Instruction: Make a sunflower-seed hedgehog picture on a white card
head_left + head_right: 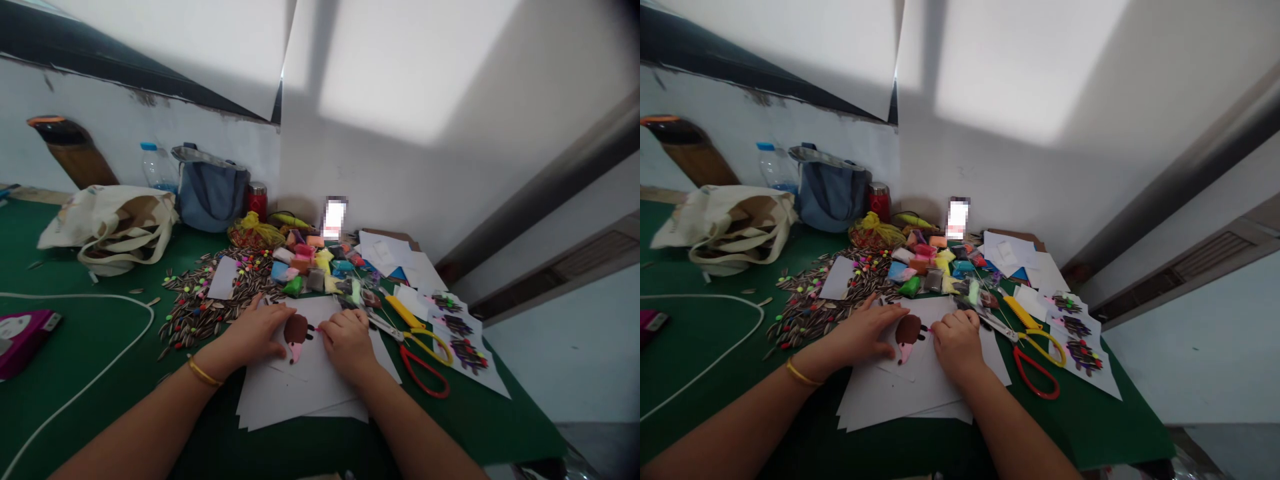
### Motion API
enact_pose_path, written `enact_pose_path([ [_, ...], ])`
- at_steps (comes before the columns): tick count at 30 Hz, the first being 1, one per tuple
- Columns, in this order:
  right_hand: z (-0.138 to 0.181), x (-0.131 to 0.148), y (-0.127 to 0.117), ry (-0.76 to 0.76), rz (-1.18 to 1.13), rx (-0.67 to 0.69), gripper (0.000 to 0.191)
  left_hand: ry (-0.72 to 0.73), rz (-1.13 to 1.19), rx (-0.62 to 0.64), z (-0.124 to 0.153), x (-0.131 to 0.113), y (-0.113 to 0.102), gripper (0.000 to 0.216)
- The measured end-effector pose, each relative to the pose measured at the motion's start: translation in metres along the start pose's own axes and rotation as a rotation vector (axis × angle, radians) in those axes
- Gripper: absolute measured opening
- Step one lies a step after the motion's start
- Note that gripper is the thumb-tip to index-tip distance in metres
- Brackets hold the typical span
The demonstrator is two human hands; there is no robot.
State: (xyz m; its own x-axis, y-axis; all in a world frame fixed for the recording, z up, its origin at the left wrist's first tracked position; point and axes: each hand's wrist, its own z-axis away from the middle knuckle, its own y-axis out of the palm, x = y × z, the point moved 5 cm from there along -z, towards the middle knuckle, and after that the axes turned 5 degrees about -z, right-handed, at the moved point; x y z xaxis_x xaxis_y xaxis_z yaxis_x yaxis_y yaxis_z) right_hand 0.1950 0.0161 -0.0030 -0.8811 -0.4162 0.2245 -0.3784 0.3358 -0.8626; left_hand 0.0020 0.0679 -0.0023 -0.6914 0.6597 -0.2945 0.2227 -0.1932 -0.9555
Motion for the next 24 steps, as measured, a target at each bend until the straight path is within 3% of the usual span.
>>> enact_pose_path([
  [24, -0.0001, 0.0003, 0.0011, -0.021, 0.025, -0.001, 0.011, -0.001, -0.004, 0.007, -0.0008, 0.0016, 0.0025, 0.071],
])
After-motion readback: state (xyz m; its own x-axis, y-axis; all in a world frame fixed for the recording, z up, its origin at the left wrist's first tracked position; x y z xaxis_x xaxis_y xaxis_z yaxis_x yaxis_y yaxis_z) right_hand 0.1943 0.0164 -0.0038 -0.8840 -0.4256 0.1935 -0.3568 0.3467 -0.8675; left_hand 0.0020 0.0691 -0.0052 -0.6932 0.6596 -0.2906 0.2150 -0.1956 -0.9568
